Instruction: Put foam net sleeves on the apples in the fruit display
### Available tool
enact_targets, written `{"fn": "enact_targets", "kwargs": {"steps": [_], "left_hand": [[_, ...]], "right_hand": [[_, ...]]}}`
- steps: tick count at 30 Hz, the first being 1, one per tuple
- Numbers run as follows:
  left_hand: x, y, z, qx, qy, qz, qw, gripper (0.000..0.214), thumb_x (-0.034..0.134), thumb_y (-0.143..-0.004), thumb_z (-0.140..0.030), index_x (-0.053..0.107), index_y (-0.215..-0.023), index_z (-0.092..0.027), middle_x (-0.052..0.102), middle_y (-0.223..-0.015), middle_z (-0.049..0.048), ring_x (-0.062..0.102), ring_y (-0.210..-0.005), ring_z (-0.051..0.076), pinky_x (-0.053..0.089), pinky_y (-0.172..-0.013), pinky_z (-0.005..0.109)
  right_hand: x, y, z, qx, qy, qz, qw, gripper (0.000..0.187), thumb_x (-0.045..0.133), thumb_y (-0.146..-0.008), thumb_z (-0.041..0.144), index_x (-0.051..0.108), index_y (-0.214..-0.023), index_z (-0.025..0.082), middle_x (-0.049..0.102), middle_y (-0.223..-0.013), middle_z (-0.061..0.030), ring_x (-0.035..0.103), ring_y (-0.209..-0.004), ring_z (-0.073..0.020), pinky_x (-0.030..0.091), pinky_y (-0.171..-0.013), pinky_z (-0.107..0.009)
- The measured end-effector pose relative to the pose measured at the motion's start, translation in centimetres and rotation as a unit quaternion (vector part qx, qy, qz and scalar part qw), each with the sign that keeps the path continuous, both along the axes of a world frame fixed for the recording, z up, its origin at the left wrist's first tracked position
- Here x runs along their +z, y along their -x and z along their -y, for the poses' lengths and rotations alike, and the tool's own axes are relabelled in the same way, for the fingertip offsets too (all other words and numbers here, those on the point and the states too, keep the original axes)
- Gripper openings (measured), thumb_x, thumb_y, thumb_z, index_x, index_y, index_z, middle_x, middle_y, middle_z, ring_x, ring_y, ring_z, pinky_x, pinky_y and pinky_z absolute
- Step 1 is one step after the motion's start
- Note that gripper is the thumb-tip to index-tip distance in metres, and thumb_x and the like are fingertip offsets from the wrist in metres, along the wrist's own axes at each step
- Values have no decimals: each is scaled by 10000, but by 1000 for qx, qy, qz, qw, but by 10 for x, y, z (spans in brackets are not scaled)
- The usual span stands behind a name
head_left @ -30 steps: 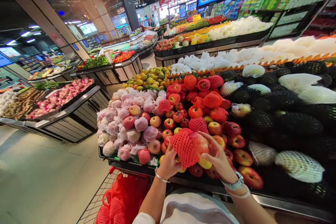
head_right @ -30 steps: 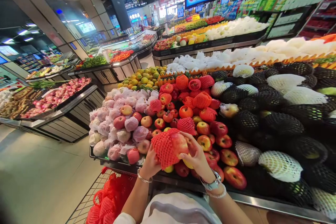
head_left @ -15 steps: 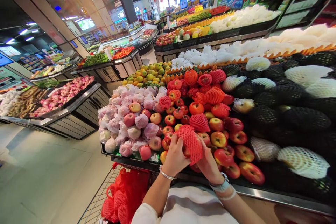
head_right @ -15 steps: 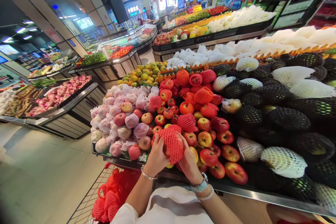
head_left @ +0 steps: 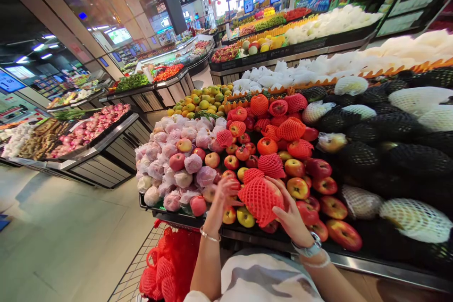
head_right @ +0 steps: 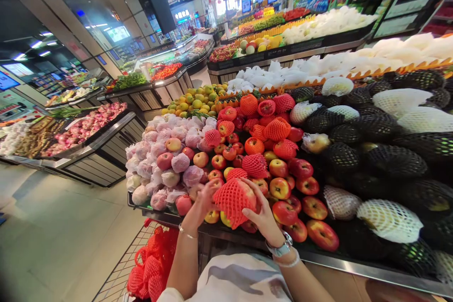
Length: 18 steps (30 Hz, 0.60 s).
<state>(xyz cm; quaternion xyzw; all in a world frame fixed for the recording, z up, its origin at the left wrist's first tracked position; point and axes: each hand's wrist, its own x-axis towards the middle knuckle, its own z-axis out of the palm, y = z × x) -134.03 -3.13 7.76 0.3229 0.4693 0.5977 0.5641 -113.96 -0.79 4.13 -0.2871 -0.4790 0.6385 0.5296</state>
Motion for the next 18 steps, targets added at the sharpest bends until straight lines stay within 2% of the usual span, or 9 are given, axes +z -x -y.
{"fn": "enact_targets", "kwargs": {"steps": [1, 3, 6, 10, 12, 15, 18], "left_hand": [[-7, -5, -1, -67, 31, 36, 997, 703, 712, -647, -703, 678, -1162, -226, 711, -1094, 118, 688, -968, 300, 609, -680, 419], [-19, -17, 1, -154, 71, 84, 982, 680, 686, -668, -720, 711, -1111, -204, 732, -1034, 133, 695, -992, 340, 605, -726, 504], [-30, -36, 11, -168, 88, 118, 975, 603, 682, -689, -691, 751, -984, -170, 751, -884, 114, 715, -969, 360, 568, -817, 562], [-26, -51, 22, -239, 73, 175, 952, 807, 530, -694, -823, 717, -1085, -142, 749, -925, 121, 727, -920, 359, 543, -779, 571], [-23, -54, 22, -238, 78, 193, 949, 929, 472, -643, -904, 700, -1124, -143, 752, -936, 130, 737, -820, 328, 559, -733, 535], [-24, -55, 22, -204, 95, 219, 950, 954, 578, -544, -906, 699, -1124, -159, 757, -915, 123, 725, -734, 275, 582, -734, 448], [-29, -57, 25, -194, 83, 244, 947, 896, 691, -527, -829, 688, -1140, -176, 745, -1019, 132, 719, -854, 305, 554, -865, 491]], "right_hand": [[2, -2, -1, 21, -20, 13, 999, 699, 724, -769, 549, 489, -1378, 300, 500, -1472, -79, 459, -1370, -311, 362, -1157, -476], [9, -8, -4, 77, -63, 51, 994, 727, 738, -749, 576, 499, -1376, 295, 533, -1437, -90, 504, -1325, -321, 393, -1129, -473], [23, -19, -12, 161, -126, 132, 970, 743, 739, -745, 595, 518, -1378, 274, 536, -1432, -103, 509, -1316, -329, 372, -1137, -478], [37, -30, -24, 240, -181, 168, 939, 736, 602, -827, 661, 462, -1443, 283, 510, -1472, -100, 492, -1344, -313, 358, -1144, -471], [40, -30, -29, 244, -214, 176, 929, 712, 517, -871, 676, 447, -1460, 282, 513, -1474, -97, 504, -1336, -306, 372, -1134, -457], [38, -23, -33, 192, -264, 201, 924, 589, 419, -951, 604, 498, -1429, 269, 565, -1428, -89, 549, -1291, -295, 408, -1101, -446], [36, -13, -35, 124, -282, 230, 923, 484, 348, -998, 505, 620, -1316, 262, 684, -1275, -78, 649, -1154, -273, 488, -1002, -424]]}}
